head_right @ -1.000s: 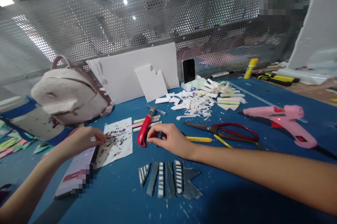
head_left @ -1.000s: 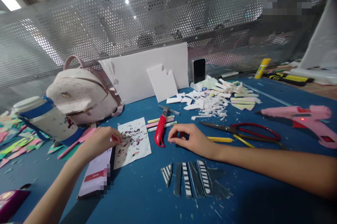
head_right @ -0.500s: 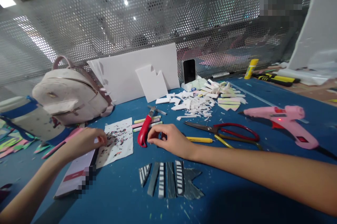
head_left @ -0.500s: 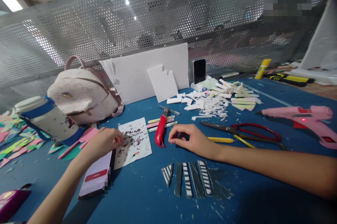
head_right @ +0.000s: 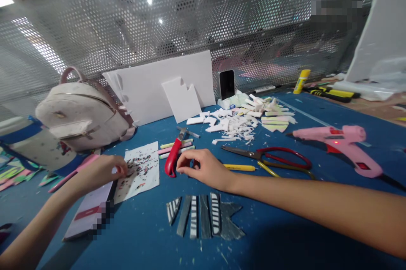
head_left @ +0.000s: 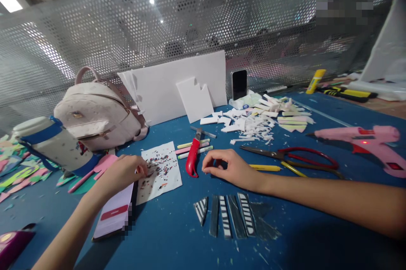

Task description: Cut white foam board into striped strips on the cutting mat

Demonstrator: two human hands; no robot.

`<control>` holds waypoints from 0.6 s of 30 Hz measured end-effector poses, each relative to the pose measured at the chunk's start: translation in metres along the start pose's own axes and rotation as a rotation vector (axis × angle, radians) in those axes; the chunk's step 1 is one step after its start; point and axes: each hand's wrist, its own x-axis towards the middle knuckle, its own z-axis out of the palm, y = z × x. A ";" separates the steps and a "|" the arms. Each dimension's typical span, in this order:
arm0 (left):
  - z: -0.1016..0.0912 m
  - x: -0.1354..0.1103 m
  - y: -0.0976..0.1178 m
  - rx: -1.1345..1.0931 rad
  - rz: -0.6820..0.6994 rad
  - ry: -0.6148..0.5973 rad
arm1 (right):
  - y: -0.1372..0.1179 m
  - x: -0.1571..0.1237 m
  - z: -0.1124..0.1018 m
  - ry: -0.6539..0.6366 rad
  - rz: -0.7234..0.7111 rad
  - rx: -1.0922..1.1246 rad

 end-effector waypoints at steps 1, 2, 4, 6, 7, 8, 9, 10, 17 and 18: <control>0.000 -0.001 0.001 0.003 0.002 0.006 | 0.000 0.000 0.000 0.001 -0.001 0.000; 0.001 -0.001 0.001 0.005 0.007 0.013 | 0.000 0.000 0.000 0.000 -0.001 -0.001; 0.000 -0.002 0.002 0.005 0.020 0.032 | 0.000 0.000 0.000 0.000 -0.001 -0.004; -0.001 -0.002 0.000 0.002 0.033 0.059 | 0.000 0.001 0.000 0.001 0.001 -0.006; -0.003 -0.002 -0.001 0.005 0.039 0.072 | -0.001 0.001 0.000 0.002 0.002 -0.006; -0.005 -0.002 -0.001 0.003 0.043 0.095 | -0.001 0.001 0.000 0.005 0.002 -0.005; -0.007 -0.002 0.000 -0.013 0.047 0.131 | -0.001 0.001 0.000 0.009 0.002 -0.003; -0.008 -0.001 0.002 -0.049 0.053 0.177 | -0.001 0.001 0.000 0.013 0.002 0.000; 0.015 -0.006 0.079 -0.781 0.203 0.422 | -0.001 0.001 0.000 0.054 -0.007 -0.006; 0.024 -0.007 0.091 -0.890 0.223 0.410 | -0.001 0.001 0.000 0.058 -0.010 -0.010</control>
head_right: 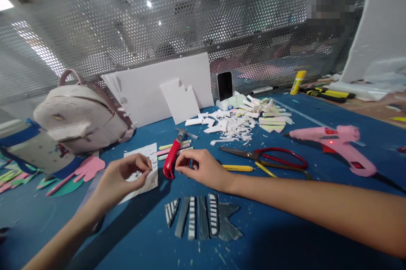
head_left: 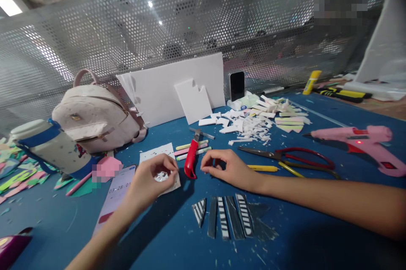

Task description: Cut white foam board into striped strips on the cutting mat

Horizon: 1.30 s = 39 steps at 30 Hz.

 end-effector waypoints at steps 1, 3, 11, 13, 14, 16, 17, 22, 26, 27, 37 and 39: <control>0.013 -0.004 0.001 -0.099 -0.016 0.004 | 0.000 0.000 0.000 0.002 -0.002 -0.002; 0.034 -0.010 0.000 -0.213 -0.073 -0.007 | -0.001 0.000 0.000 0.008 0.000 -0.002; 0.052 -0.017 -0.019 -0.311 -0.136 0.056 | -0.002 -0.003 0.000 -0.047 -0.047 -0.035; 0.052 -0.019 -0.019 -0.290 -0.137 0.051 | -0.002 -0.004 0.001 -0.067 -0.078 -0.062; 0.052 -0.019 -0.019 -0.273 -0.134 0.047 | -0.003 -0.004 0.001 -0.073 -0.096 -0.079; 0.052 -0.021 -0.017 -0.237 -0.128 0.041 | -0.004 -0.005 0.000 -0.074 -0.130 -0.112; 0.052 -0.021 -0.016 -0.221 -0.126 0.040 | -0.005 -0.005 0.000 -0.071 -0.141 -0.125; 0.052 -0.022 -0.011 -0.175 -0.110 0.042 | -0.005 -0.006 0.000 -0.051 -0.163 -0.173; 0.052 -0.022 -0.010 -0.149 -0.098 0.030 | -0.007 -0.006 -0.001 -0.053 -0.191 -0.189; 0.052 -0.022 -0.010 -0.146 -0.100 0.027 | -0.007 -0.006 -0.001 -0.053 -0.197 -0.190; 0.051 -0.022 -0.011 -0.219 -0.073 0.044 | -0.008 -0.007 0.000 -0.061 -0.221 -0.203; 0.051 -0.022 -0.011 -0.217 -0.068 0.041 | -0.008 -0.007 0.000 -0.060 -0.232 -0.211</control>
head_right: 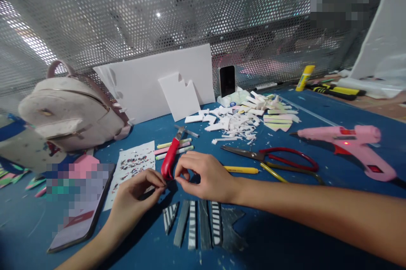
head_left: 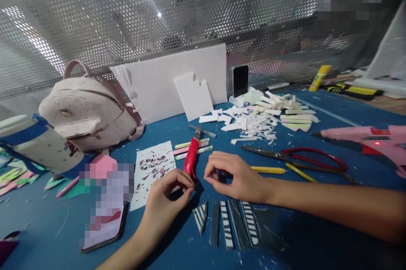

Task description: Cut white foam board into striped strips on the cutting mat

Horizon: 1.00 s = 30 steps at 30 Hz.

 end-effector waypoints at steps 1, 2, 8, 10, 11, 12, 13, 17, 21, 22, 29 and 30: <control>0.000 0.000 0.000 0.005 0.000 0.000 | 0.000 0.000 0.000 0.003 -0.004 -0.003; 0.000 0.000 0.000 0.011 -0.003 -0.001 | -0.001 0.000 0.000 0.005 -0.007 -0.005; 0.000 0.000 0.000 0.045 -0.016 0.010 | 0.000 0.000 -0.001 0.000 -0.004 -0.001; 0.000 0.000 0.000 0.053 -0.014 0.014 | 0.000 0.000 -0.001 -0.003 -0.003 0.000; 0.000 0.000 0.000 0.054 -0.012 0.015 | 0.000 0.000 -0.001 -0.003 -0.003 0.000; 0.000 0.000 0.000 0.053 -0.012 0.016 | 0.000 0.000 -0.001 -0.002 -0.004 0.002; 0.001 0.000 0.000 0.051 -0.012 0.016 | 0.000 0.000 -0.001 0.000 -0.005 0.002; 0.001 0.001 0.000 0.045 -0.018 0.012 | -0.001 0.001 0.000 0.004 -0.008 -0.002; 0.002 0.000 -0.001 0.015 -0.018 0.001 | 0.000 0.000 0.000 0.001 -0.005 -0.003; 0.002 0.000 -0.002 0.009 -0.016 -0.001 | 0.000 0.000 0.000 0.000 -0.004 -0.003; 0.003 0.000 -0.005 0.000 -0.026 -0.008 | 0.001 0.000 0.000 -0.019 0.001 -0.017; 0.003 0.000 -0.004 0.002 -0.026 -0.004 | 0.001 0.000 0.000 -0.018 0.002 -0.020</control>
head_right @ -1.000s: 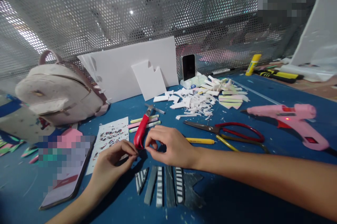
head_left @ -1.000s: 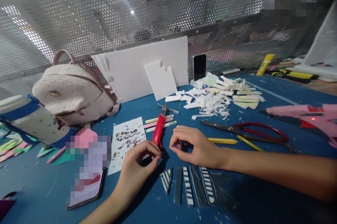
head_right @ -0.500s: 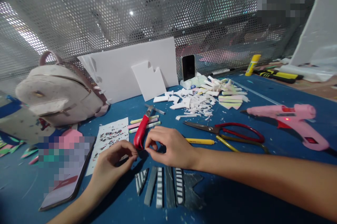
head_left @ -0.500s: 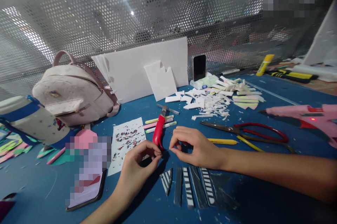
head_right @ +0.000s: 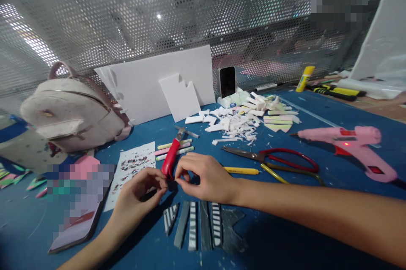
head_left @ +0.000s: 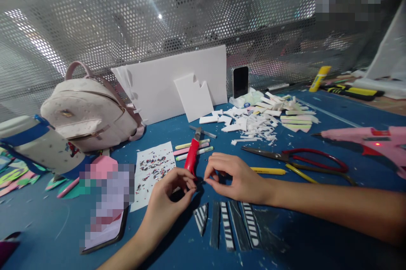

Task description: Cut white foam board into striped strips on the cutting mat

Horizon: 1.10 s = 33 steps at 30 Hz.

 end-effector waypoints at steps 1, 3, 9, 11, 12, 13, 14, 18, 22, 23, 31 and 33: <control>0.000 0.000 0.000 0.001 0.001 0.006 | 0.000 0.000 0.000 0.000 0.001 -0.004; 0.000 0.000 0.001 0.001 0.009 0.009 | 0.000 0.000 0.000 0.004 0.000 -0.008; 0.000 0.000 0.002 0.014 0.015 0.005 | 0.001 -0.001 0.001 0.001 0.011 -0.002; 0.000 0.000 0.002 0.019 0.013 0.010 | 0.002 -0.002 0.001 0.000 0.014 0.000; 0.000 0.000 0.002 0.022 0.012 0.012 | 0.002 -0.002 0.001 -0.001 0.017 0.000; 0.000 0.000 0.002 0.024 0.012 0.013 | 0.002 -0.002 0.001 -0.002 0.020 -0.001; 0.000 0.000 0.002 0.025 0.013 0.013 | 0.002 -0.002 0.001 -0.004 0.022 -0.002; -0.001 -0.001 0.003 0.028 0.024 0.011 | 0.001 -0.001 0.000 -0.006 0.023 -0.006; -0.001 0.000 0.002 0.029 0.030 0.009 | 0.001 -0.001 0.000 -0.005 0.020 -0.008; -0.001 0.000 0.002 0.025 0.029 0.007 | 0.001 -0.001 0.000 -0.005 0.020 -0.008; -0.001 -0.001 0.003 0.003 0.017 -0.001 | 0.000 0.000 0.000 0.004 0.006 0.002; -0.001 0.000 0.003 0.006 0.013 -0.004 | 0.000 0.000 0.000 0.001 0.003 -0.005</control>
